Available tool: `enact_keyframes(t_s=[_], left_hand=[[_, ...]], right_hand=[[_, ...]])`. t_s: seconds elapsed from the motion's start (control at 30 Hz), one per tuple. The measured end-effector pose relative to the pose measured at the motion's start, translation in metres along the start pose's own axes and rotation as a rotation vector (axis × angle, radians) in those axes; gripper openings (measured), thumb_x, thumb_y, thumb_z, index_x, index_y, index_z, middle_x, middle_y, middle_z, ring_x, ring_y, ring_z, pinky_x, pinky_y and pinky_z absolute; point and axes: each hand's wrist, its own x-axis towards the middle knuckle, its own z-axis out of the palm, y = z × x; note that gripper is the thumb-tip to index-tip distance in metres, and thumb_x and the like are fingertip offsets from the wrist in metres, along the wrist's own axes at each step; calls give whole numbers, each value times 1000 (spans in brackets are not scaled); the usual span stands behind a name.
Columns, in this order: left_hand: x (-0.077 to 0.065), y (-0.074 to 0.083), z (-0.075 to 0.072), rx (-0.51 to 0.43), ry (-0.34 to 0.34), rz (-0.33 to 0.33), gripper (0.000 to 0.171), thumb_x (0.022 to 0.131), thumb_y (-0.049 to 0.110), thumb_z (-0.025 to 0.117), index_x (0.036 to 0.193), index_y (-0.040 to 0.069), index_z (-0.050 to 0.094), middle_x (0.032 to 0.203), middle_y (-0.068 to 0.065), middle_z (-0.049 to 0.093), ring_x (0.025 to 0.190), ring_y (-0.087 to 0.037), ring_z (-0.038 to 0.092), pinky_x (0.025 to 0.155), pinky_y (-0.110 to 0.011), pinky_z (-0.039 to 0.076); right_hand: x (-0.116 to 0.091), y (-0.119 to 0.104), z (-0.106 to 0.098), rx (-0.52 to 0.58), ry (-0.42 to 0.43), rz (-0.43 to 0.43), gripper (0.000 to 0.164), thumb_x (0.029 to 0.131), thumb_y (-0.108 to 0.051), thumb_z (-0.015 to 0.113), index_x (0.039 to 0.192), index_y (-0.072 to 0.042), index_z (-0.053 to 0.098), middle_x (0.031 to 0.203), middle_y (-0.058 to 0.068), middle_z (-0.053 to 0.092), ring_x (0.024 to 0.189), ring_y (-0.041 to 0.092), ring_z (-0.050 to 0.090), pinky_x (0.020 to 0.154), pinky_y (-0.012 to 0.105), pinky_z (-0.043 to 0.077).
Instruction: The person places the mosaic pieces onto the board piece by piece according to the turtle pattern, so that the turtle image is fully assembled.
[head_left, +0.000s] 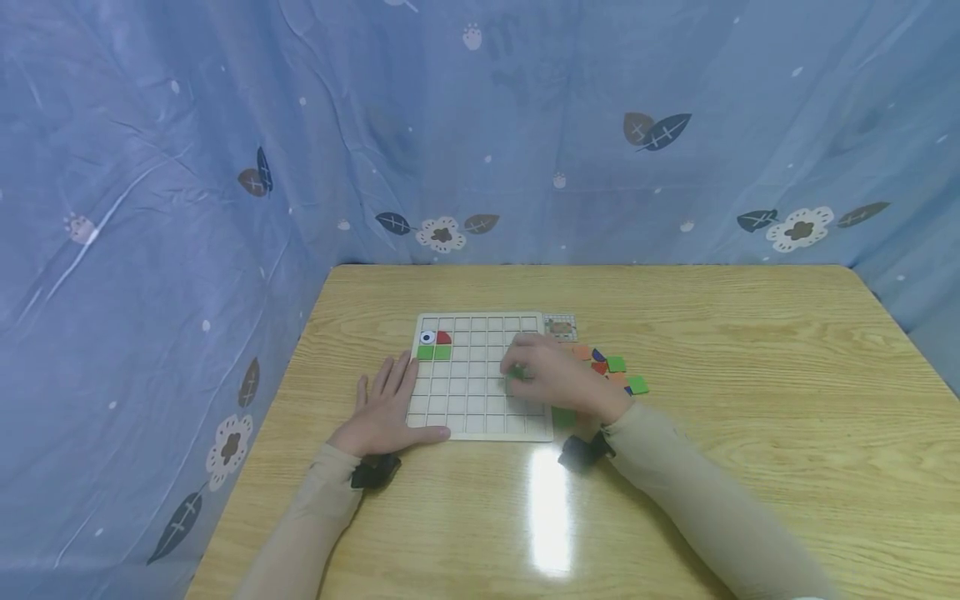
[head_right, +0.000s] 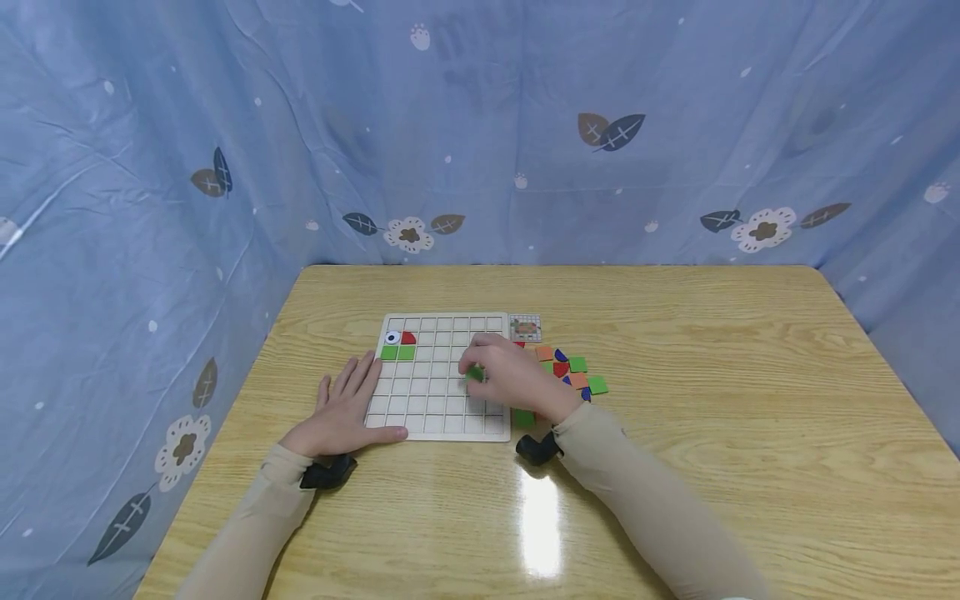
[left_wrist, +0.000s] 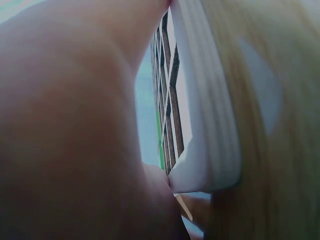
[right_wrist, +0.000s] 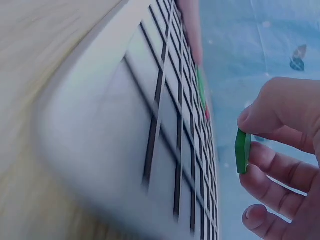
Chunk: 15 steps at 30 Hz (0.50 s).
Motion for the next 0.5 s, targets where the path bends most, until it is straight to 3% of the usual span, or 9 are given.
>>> enact_keyframes(t_s=[0.2, 0.5], left_hand=[[1, -1, 2, -29, 3, 8, 133, 79, 79, 69, 168, 7, 2, 176, -13, -6, 161, -42, -9, 120, -74, -8], [0, -4, 2, -38, 31, 36, 132, 80, 80, 69, 168, 5, 4, 176, -15, -4, 161, -44, -6, 118, -77, -6]], right_hand=[[31, -10, 14, 32, -36, 49, 17, 89, -14, 75, 105, -12, 79, 103, -5, 67, 90, 13, 59, 83, 31, 54], [68, -28, 30, 13, -60, 27, 18, 86, -12, 75, 104, -13, 78, 103, -4, 66, 91, 12, 59, 87, 30, 54]])
